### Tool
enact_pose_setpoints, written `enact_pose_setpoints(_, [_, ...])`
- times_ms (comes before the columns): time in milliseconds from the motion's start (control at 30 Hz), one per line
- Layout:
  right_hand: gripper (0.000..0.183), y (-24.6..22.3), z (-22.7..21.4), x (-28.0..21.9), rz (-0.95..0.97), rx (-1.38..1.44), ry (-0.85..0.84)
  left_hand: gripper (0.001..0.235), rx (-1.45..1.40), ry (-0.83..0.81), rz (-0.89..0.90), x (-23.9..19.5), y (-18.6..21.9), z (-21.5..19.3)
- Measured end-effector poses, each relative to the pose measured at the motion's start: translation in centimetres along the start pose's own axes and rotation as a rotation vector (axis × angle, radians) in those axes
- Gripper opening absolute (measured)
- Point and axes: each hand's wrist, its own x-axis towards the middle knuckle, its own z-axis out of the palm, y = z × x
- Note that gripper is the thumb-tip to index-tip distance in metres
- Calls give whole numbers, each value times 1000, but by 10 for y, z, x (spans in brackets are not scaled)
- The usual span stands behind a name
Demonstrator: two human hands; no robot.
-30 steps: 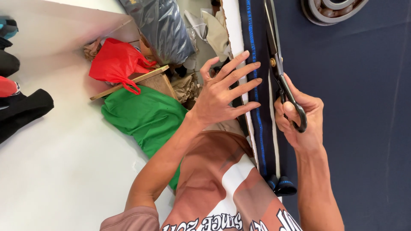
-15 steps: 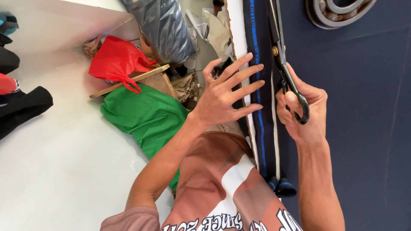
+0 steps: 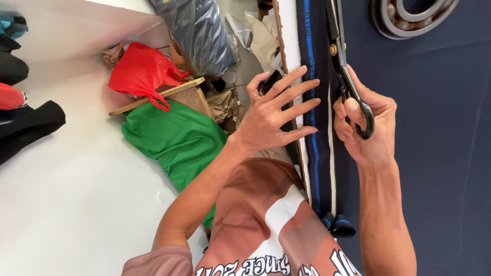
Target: Cutting dark blue fabric with tailor's scissors following a pattern
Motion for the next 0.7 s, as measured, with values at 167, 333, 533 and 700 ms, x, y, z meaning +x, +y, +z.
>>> enact_pose_setpoints(167, [65,4,-2,3,-7,-41,-25,35,0,-23,-15,-2,0,0])
enact_pose_setpoints(333, [66,-6,4,3,30,-22,13,35,-6,-24,-9,-1,-1,-1])
enact_pose_setpoints(533, [67,-6,7,13,20,-28,10,35,-4,-16,-8,-1,0,0])
enact_pose_setpoints(700, [69,-3,9,14,6,-73,15,36,8,-10,-5,-2,1,-1])
